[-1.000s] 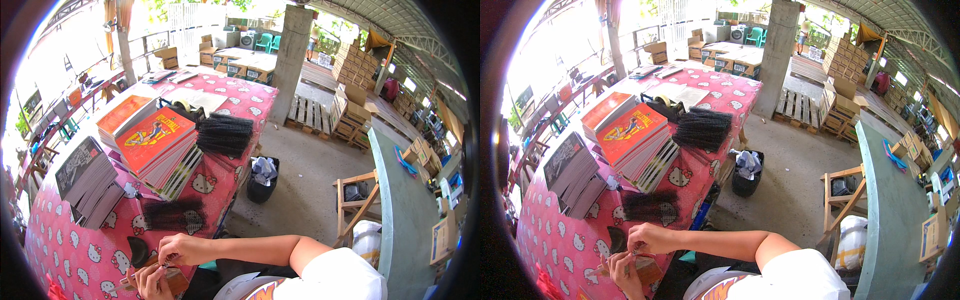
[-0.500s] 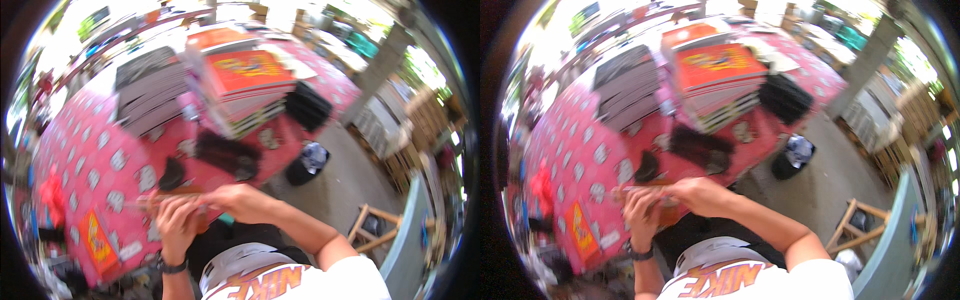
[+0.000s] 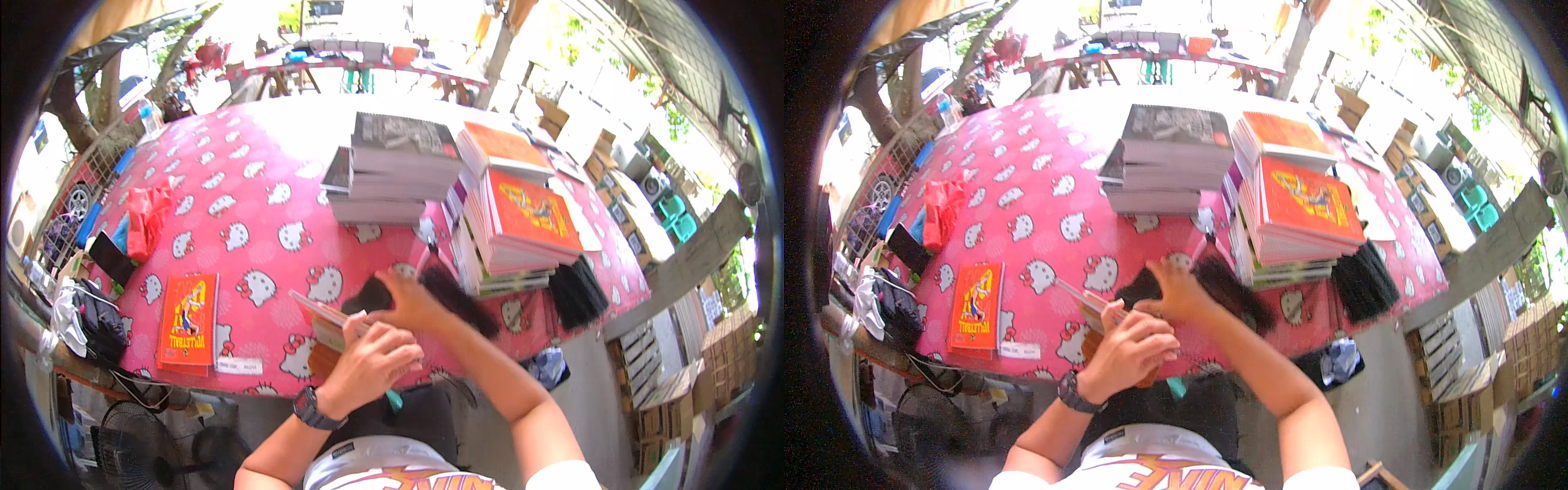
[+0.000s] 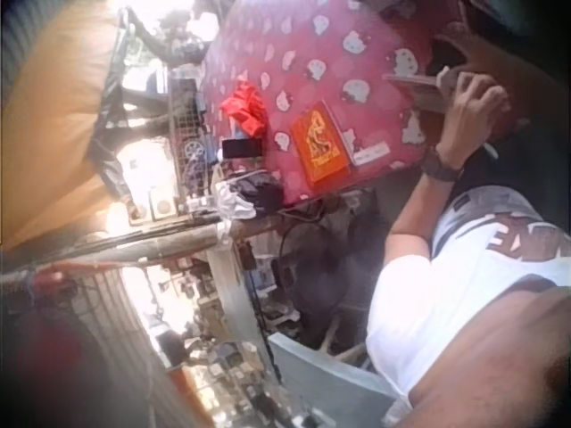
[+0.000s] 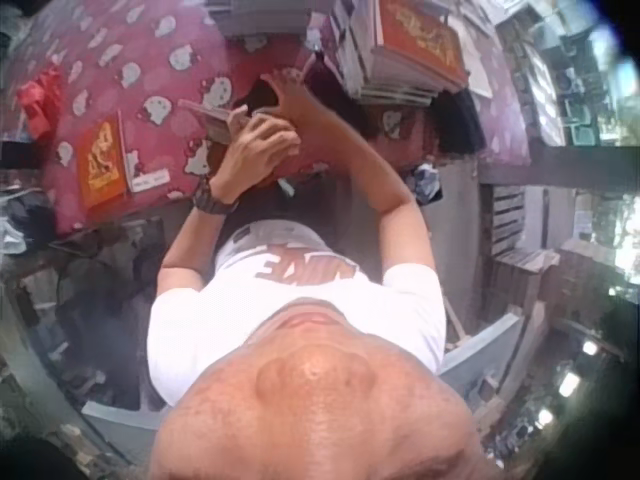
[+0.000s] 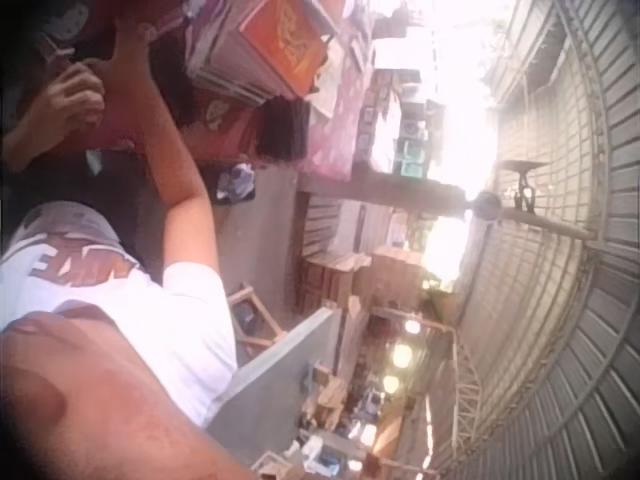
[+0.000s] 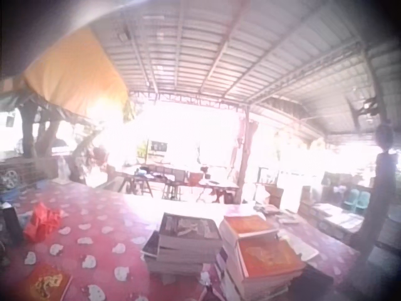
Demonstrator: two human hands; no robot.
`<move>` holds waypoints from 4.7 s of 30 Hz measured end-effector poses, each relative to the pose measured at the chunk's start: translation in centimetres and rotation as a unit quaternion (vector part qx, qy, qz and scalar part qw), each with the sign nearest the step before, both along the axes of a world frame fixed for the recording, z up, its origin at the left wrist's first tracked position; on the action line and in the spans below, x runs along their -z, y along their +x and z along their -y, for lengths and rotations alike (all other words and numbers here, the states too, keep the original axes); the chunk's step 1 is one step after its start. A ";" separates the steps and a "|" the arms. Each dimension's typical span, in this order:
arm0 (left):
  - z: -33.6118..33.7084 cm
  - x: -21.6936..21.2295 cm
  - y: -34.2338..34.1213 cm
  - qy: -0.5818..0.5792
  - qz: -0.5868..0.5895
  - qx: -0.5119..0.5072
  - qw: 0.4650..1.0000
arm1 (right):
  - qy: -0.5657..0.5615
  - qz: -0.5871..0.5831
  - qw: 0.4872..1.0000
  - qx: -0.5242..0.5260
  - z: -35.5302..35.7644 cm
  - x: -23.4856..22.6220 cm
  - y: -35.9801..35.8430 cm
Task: The person manually threads a plastic spiral coil into the punched holes of a notebook and uses a pair of pliers to cut and crimp the ends of the coil.
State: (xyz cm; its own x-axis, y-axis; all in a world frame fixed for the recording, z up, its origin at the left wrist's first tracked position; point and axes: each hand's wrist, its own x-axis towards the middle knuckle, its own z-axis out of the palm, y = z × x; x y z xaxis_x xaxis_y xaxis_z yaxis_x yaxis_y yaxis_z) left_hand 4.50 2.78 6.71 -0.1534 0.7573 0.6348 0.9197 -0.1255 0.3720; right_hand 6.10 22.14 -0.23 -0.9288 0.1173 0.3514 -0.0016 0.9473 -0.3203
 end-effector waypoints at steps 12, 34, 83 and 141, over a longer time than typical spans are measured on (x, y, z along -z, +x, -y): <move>0.4 0.0 -0.8 0.002 0.033 0.033 0.999 | -0.543 0.075 0.836 -0.012 -1.2 -1.5 3.9; 0.6 -1.6 -0.5 -0.027 0.121 -0.023 0.992 | -0.851 -0.120 0.500 -0.109 3.9 2.2 11.5; 1.7 0.8 -2.2 0.011 0.083 -0.170 0.982 | -0.441 0.080 0.893 -0.049 2.2 -8.1 9.8; 4.4 4.8 -8.4 0.174 0.535 -0.094 0.822 | -0.441 0.099 0.891 -0.053 3.8 -8.5 1.3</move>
State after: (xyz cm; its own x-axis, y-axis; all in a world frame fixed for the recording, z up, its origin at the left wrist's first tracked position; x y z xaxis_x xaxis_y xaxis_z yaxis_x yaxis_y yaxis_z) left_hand -3.94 -1.66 1.89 -0.8577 0.4578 0.2340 0.1059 -0.2880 0.9518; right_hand 7.40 18.34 8.25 -0.9847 0.1742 -0.0057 0.0630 0.3253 -0.9435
